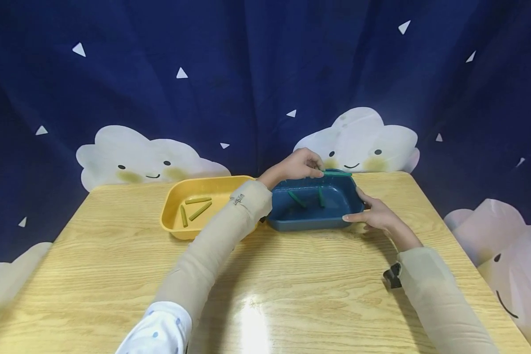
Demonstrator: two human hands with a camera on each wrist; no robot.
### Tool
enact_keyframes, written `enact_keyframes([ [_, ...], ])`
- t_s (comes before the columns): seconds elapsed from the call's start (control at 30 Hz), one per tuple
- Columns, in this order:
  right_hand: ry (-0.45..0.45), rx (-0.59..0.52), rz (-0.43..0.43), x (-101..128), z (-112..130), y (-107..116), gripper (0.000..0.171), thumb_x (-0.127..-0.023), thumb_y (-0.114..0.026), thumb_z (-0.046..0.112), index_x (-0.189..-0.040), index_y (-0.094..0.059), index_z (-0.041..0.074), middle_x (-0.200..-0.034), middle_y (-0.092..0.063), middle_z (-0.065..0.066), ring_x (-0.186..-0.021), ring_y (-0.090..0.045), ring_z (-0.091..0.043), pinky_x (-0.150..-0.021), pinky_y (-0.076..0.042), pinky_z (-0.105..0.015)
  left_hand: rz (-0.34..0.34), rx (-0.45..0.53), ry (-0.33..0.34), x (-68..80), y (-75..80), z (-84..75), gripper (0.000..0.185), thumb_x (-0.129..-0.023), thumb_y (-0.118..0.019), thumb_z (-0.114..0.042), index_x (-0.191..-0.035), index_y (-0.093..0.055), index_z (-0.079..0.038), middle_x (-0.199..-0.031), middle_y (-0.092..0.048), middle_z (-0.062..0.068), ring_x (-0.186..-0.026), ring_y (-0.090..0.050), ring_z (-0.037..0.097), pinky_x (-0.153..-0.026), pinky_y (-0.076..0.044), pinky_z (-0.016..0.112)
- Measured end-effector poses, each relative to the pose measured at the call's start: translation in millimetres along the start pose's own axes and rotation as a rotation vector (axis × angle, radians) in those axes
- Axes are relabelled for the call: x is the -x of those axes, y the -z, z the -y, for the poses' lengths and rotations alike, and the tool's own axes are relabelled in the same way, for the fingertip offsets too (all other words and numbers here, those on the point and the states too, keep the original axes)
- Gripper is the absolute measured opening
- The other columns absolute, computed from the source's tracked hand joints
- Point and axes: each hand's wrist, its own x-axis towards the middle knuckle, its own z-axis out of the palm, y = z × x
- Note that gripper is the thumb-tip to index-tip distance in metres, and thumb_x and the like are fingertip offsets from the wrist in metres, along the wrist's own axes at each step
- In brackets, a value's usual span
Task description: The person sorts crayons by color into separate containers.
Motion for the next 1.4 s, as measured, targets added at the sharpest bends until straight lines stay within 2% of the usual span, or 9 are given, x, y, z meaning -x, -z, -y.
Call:
enact_keyframes([
  [0.23, -0.004, 0.012, -0.006, 2, -1, -1, 0.106, -0.079, -0.071, 0.033, -0.144, 0.01, 0.011, -0.136, -0.015, -0.041, -0.057, -0.047, -0.021, -0.065, -0.05, -0.037, -0.063, -0.071, 0.013, -14.3, 1.5, 3.1, 0.011, -0.082, -0.067, -0.007, -0.089, -0.07, 0.0, -0.081, -0.067, 0.008, -0.07, -0.058, 0.014, -0.063, -0.047, 0.018],
  [0.43, 0.0, 0.008, -0.017, 3, -4, -2, 0.104, -0.079, -0.07, 0.032, -0.144, 0.008, 0.01, -0.135, -0.016, -0.042, -0.056, -0.047, -0.022, -0.062, -0.05, -0.038, -0.149, -0.038, 0.016, -25.3, -2.5, 16.8, 0.011, -0.082, -0.068, -0.008, -0.09, -0.071, -0.001, -0.085, -0.067, 0.008, -0.074, -0.058, 0.014, -0.064, -0.046, 0.017],
  [0.57, 0.003, 0.003, -0.016, 2, -4, -3, 0.105, -0.078, -0.071, 0.033, -0.145, 0.007, 0.011, -0.136, -0.015, -0.042, -0.058, -0.048, -0.023, -0.064, -0.051, -0.039, -0.194, 0.011, 0.038, -26.7, -6.9, 28.6, 0.013, -0.082, -0.067, -0.009, -0.092, -0.071, -0.001, -0.085, -0.067, 0.008, -0.073, -0.058, 0.014, -0.063, -0.046, 0.018],
  [0.8, 0.01, 0.014, -0.02, 5, 2, -3, 0.104, -0.079, -0.071, 0.03, -0.145, 0.008, 0.01, -0.135, -0.017, -0.042, -0.058, -0.049, -0.022, -0.062, -0.051, -0.038, -0.13, 0.063, 0.121, -23.8, -12.2, 43.0, 0.014, -0.083, -0.067, -0.007, -0.094, -0.071, 0.001, -0.082, -0.067, 0.009, -0.069, -0.059, 0.014, -0.058, -0.048, 0.02],
  [0.9, 0.016, 0.013, -0.027, 4, 2, -2, 0.104, -0.079, -0.071, 0.029, -0.145, 0.007, 0.01, -0.135, -0.02, -0.041, -0.057, -0.048, -0.021, -0.062, -0.051, -0.037, -0.068, 0.115, 0.191, -22.8, -13.0, 47.5, 0.01, -0.082, -0.066, -0.005, -0.089, -0.072, 0.001, -0.079, -0.067, 0.009, -0.068, -0.06, 0.018, -0.058, -0.05, 0.022],
  [1.07, 0.022, 0.006, -0.023, 2, -1, -1, 0.104, -0.079, -0.071, 0.029, -0.145, 0.007, 0.01, -0.135, -0.019, -0.041, -0.057, -0.048, -0.022, -0.062, -0.051, -0.037, 0.029, 0.127, 0.337, -19.3, -16.6, 52.7, 0.011, -0.083, -0.064, -0.003, -0.085, -0.072, 0.004, -0.083, -0.068, 0.012, -0.066, -0.062, 0.018, -0.068, -0.053, 0.029],
  [1.2, 0.024, -0.007, -0.019, 0, -3, -2, 0.103, -0.079, -0.071, 0.029, -0.145, 0.007, 0.011, -0.135, -0.018, -0.042, -0.056, -0.048, -0.022, -0.061, -0.051, -0.038, 0.022, 0.169, 0.395, -19.0, -22.9, 57.5, 0.011, -0.083, -0.065, -0.002, -0.085, -0.071, 0.006, -0.083, -0.068, 0.014, -0.063, -0.063, 0.017, -0.066, -0.053, 0.025],
  [1.3, 0.02, -0.018, -0.017, -1, -3, -1, 0.104, -0.079, -0.071, 0.03, -0.145, 0.008, 0.012, -0.135, -0.02, -0.04, -0.054, -0.046, -0.021, -0.059, -0.049, -0.037, -0.017, 0.284, 0.433, -18.6, -27.7, 60.9, 0.009, -0.081, -0.065, 0.002, -0.084, -0.071, 0.008, -0.082, -0.068, 0.015, -0.061, -0.063, 0.019, -0.061, -0.054, 0.026],
  [1.4, 0.015, -0.024, -0.015, -1, -4, -1, 0.103, -0.08, -0.071, 0.03, -0.145, 0.007, 0.013, -0.134, -0.022, -0.038, -0.054, -0.043, -0.019, -0.056, -0.048, -0.036, -0.047, 0.349, 0.469, -17.9, -31.2, 62.4, 0.007, -0.08, -0.065, 0.003, -0.084, -0.07, 0.007, -0.082, -0.067, 0.016, -0.062, -0.064, 0.022, -0.062, -0.054, 0.028],
])
